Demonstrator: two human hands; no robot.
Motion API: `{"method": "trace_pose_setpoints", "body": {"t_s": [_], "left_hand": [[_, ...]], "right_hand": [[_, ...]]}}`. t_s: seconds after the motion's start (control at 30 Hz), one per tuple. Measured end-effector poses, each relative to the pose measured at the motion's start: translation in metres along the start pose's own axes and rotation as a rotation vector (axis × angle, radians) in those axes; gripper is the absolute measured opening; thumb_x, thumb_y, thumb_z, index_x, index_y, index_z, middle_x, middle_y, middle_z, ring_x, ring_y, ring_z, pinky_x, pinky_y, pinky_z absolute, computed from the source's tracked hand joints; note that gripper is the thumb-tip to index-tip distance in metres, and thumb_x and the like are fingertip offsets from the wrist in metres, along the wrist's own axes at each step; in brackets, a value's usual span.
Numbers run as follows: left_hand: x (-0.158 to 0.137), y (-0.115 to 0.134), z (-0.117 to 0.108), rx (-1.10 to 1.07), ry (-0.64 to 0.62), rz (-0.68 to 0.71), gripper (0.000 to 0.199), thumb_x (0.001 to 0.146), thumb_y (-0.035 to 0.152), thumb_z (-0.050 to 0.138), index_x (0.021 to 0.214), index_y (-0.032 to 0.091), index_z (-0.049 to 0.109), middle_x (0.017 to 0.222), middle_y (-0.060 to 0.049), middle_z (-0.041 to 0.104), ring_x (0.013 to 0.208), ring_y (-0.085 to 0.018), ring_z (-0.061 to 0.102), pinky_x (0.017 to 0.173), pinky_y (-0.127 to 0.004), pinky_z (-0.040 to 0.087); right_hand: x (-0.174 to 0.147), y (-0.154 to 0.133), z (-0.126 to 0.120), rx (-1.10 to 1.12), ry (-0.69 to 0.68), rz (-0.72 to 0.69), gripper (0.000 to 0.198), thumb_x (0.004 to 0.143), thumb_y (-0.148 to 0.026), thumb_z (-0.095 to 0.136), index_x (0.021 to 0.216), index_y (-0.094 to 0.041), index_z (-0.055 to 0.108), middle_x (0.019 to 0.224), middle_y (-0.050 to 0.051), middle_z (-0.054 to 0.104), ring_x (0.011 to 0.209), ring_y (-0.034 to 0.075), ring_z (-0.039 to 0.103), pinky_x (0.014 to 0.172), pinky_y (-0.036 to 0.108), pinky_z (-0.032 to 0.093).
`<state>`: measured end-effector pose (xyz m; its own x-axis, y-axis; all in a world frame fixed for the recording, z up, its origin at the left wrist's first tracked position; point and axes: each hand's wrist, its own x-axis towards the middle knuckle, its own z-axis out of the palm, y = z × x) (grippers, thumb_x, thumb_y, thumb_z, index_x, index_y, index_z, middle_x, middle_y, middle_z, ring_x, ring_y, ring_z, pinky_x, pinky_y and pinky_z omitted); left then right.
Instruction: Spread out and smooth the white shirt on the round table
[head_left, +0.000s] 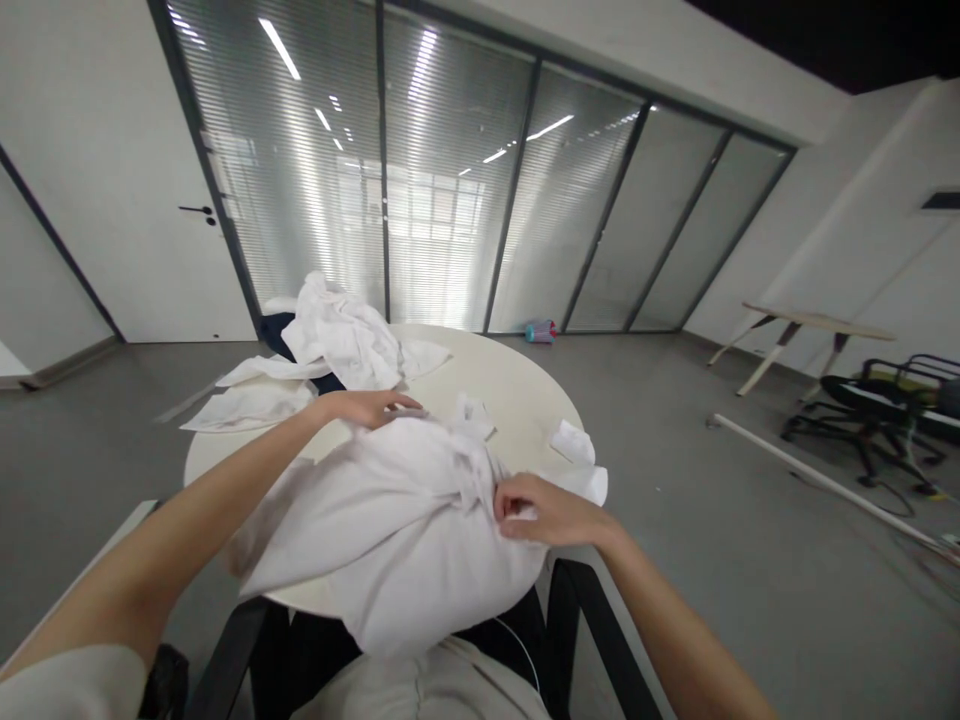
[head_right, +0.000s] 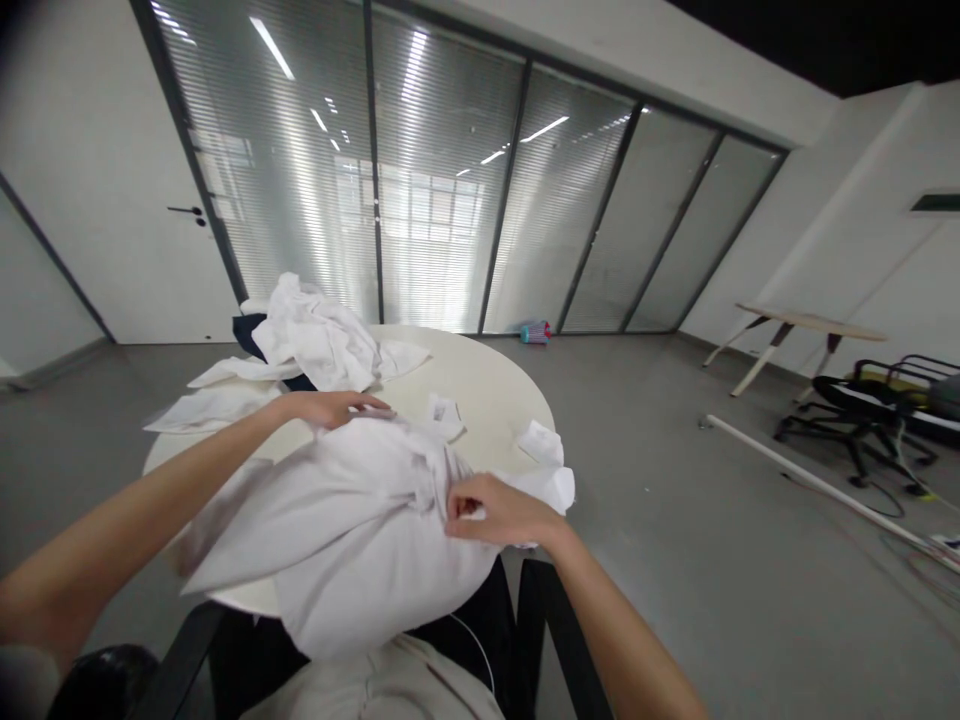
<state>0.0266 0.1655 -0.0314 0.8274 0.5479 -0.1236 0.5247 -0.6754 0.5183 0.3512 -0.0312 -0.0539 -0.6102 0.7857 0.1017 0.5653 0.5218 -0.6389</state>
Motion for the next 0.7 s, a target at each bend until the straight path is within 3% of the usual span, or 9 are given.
{"method": "trace_pose_setpoints", "body": {"t_s": [0.07,0.13,0.23,0.27,0.33,0.4,0.47,0.6,0.7], "left_hand": [[-0.004,0.003,0.005,0.046,-0.116,-0.027,0.077,0.065,0.032,0.067,0.14,0.026,0.057,0.138,-0.01,0.062,0.108,-0.026,0.067,0.086,-0.029,0.052],[-0.013,0.006,0.011,0.111,-0.082,-0.085,0.072,0.065,0.032,0.067,0.136,0.025,0.06,0.124,-0.01,0.069,0.093,-0.024,0.069,0.077,-0.028,0.051],[-0.029,0.005,0.019,0.195,0.066,-0.151,0.046,0.074,0.034,0.058,0.116,0.023,0.071,0.097,-0.007,0.073,0.077,-0.022,0.067,0.069,-0.028,0.046],[-0.036,0.003,0.02,0.22,0.114,-0.161,0.036,0.076,0.034,0.056,0.106,0.022,0.073,0.09,-0.007,0.072,0.075,-0.022,0.066,0.068,-0.028,0.045],[-0.052,-0.002,0.02,0.251,0.223,-0.181,0.025,0.079,0.037,0.053,0.087,0.022,0.071,0.083,-0.005,0.07,0.073,-0.022,0.064,0.066,-0.029,0.044],[-0.071,-0.005,0.017,0.217,0.385,-0.205,0.027,0.081,0.045,0.053,0.08,0.021,0.065,0.081,-0.005,0.068,0.075,-0.021,0.063,0.066,-0.029,0.044],[-0.094,-0.005,0.01,0.111,0.593,-0.239,0.033,0.081,0.052,0.054,0.08,0.02,0.06,0.085,-0.005,0.067,0.078,-0.02,0.062,0.067,-0.028,0.046],[-0.152,-0.001,-0.01,-0.12,1.064,-0.356,0.033,0.077,0.051,0.059,0.085,0.02,0.052,0.081,0.001,0.06,0.072,-0.014,0.055,0.064,-0.024,0.045],[-0.199,-0.001,-0.021,-0.042,1.494,-0.526,0.032,0.077,0.05,0.054,0.088,0.021,0.048,0.079,0.002,0.053,0.074,-0.014,0.05,0.068,-0.027,0.044]], "right_hand": [[-0.01,0.001,-0.006,0.142,-0.12,0.076,0.03,0.094,-0.045,0.053,0.086,-0.021,0.069,0.074,0.002,0.066,0.069,0.017,0.058,0.066,0.028,0.045],[-0.014,0.011,-0.016,0.158,0.081,0.159,0.045,0.1,-0.051,0.038,0.092,-0.02,0.07,0.067,0.002,0.064,0.064,0.017,0.057,0.063,0.029,0.044],[-0.009,0.032,-0.025,-0.049,0.416,0.276,0.038,0.094,-0.052,0.051,0.103,-0.02,0.07,0.084,0.006,0.07,0.077,0.02,0.062,0.072,0.032,0.047],[-0.006,0.037,-0.025,-0.113,0.417,0.294,0.035,0.09,-0.051,0.058,0.104,-0.02,0.071,0.093,0.008,0.071,0.082,0.021,0.063,0.075,0.033,0.047],[-0.001,0.044,-0.02,-0.156,0.265,0.29,0.032,0.087,-0.049,0.062,0.097,-0.019,0.071,0.095,0.009,0.07,0.083,0.021,0.062,0.075,0.033,0.047],[0.003,0.047,-0.015,-0.121,0.109,0.277,0.033,0.091,-0.049,0.057,0.083,-0.019,0.068,0.081,0.005,0.067,0.073,0.019,0.059,0.069,0.031,0.045],[0.007,0.048,-0.011,-0.087,0.123,0.278,0.037,0.094,-0.05,0.051,0.076,-0.019,0.064,0.072,0.002,0.063,0.068,0.018,0.055,0.065,0.029,0.042],[0.017,0.055,-0.021,-0.101,0.473,0.272,0.032,0.095,-0.048,0.044,0.082,-0.023,0.057,0.073,0.002,0.062,0.071,0.019,0.056,0.069,0.029,0.044],[0.024,0.061,-0.035,-0.187,0.704,0.291,0.027,0.094,-0.047,0.043,0.086,-0.025,0.055,0.074,0.003,0.061,0.071,0.021,0.056,0.071,0.03,0.044]]}}
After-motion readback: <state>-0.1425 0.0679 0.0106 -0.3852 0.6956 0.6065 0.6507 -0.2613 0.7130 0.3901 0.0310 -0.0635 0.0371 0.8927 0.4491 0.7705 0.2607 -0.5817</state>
